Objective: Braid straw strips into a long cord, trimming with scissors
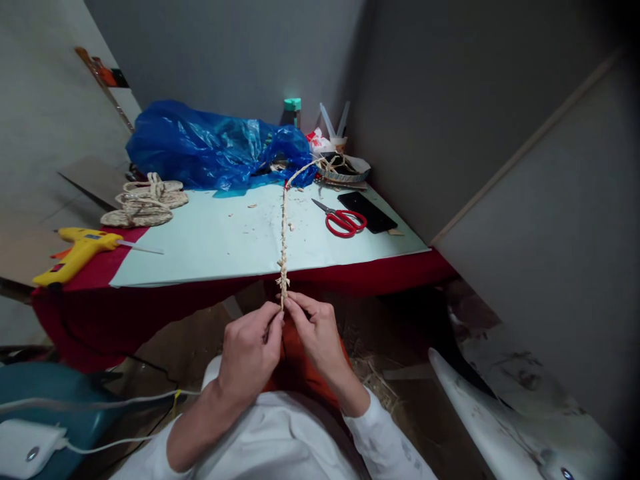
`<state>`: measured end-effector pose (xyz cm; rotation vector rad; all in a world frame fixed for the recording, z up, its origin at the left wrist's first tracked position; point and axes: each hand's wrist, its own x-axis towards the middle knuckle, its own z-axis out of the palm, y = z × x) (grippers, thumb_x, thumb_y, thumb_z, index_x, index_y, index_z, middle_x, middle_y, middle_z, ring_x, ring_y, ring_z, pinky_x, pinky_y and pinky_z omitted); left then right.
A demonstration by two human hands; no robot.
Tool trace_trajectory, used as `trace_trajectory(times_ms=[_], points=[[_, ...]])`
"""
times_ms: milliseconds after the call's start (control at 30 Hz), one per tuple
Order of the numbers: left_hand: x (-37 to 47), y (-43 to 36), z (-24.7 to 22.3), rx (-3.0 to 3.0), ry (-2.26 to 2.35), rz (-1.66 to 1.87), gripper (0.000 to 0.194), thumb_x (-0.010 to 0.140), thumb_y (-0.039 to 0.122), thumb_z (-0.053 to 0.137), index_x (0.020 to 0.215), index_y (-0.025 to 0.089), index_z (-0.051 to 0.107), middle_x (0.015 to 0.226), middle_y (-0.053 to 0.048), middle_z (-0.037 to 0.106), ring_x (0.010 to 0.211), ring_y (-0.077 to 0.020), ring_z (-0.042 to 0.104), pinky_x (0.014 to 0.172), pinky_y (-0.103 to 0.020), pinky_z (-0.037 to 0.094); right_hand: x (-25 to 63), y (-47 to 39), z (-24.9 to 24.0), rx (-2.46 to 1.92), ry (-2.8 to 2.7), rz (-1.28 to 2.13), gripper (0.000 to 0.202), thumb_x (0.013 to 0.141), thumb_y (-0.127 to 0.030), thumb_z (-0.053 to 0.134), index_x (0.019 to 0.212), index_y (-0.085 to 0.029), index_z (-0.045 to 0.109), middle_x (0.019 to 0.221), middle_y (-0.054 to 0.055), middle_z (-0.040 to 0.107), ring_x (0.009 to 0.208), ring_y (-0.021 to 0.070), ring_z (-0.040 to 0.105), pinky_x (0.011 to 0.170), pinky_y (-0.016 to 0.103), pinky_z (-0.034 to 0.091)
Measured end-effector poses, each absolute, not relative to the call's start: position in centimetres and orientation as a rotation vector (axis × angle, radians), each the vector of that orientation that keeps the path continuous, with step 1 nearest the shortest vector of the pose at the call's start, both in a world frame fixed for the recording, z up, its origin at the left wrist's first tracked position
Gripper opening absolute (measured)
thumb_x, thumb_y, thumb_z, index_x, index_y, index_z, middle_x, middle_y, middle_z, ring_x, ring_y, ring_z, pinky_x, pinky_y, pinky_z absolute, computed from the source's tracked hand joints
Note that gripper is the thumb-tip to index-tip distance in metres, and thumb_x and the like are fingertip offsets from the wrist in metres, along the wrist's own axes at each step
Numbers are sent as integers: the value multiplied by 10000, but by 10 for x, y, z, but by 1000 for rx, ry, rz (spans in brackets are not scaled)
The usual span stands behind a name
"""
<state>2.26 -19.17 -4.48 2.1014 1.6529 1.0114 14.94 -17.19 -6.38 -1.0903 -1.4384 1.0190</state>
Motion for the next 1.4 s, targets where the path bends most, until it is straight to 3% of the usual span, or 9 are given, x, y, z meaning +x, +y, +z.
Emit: trace_trajectory(times_ms=[100,233,400,533,733,867,1033,1300,1400], points=[[28,-201,-59,2287,1619,1055,229,894,165,461,922,179,687,830,-104,734,772,-211,672,739,-293,455,153,-170,-67,-1021,-1365,1183,274,915,-332,509,977,-186,732,929,68,737,913,207,673,863,301,498],[23,-206,-56,2358,1460,1060,213,891,163,493,949,177,698,831,-89,723,769,-200,627,756,-305,452,158,-168,-67,-998,-1250,1341,264,881,-354,558,933,-147,714,799,65,722,757,181,663,747,277,514],[11,-179,-34,1780,1516,1187,154,871,277,560,959,192,654,972,-63,665,918,-200,581,842,-317,424,161,-169,-55,-970,-1332,1327,256,909,-292,508,856,-133,701,686,33,660,704,154,608,757,262,488],[14,-157,-32,1289,1038,829,256,869,379,560,1008,175,629,696,6,575,616,-118,508,591,-227,396,163,-172,-51,-970,-1419,1240,265,939,-266,452,955,-152,691,700,21,646,753,159,610,802,266,476],[18,-155,-41,1083,1029,759,353,826,384,633,1079,140,664,582,15,538,483,-72,361,450,-199,224,162,-185,-51,-1207,-1664,972,303,968,-223,370,1208,-158,542,858,53,678,788,168,630,793,284,479],[20,-158,-45,1012,1195,902,275,762,328,711,990,177,739,736,-20,640,577,-90,501,518,-195,370,154,-194,-56,-1409,-1790,632,252,969,-177,342,1166,-155,498,1031,115,668,861,204,645,711,290,478],[20,-157,-39,1226,1303,1064,105,726,250,725,797,223,797,871,-39,714,861,-183,630,791,-249,482,173,-180,-42,-1368,-2177,442,222,981,-266,377,949,-167,573,762,62,643,672,184,589,602,275,431],[9,-158,-29,1184,1350,959,141,756,315,705,833,239,795,910,-42,729,885,-199,648,764,-238,492,225,-53,0,-1527,-2028,-345,231,922,-194,456,1115,-125,562,1192,174,570,1030,281,485,849,422,397],[9,-159,-27,1020,1317,953,179,724,330,733,854,222,790,883,-54,724,836,-196,643,690,-231,496,225,-16,-4,-1704,-2207,-354,213,908,-131,417,1010,-97,600,996,173,611,925,276,490,792,414,392]])
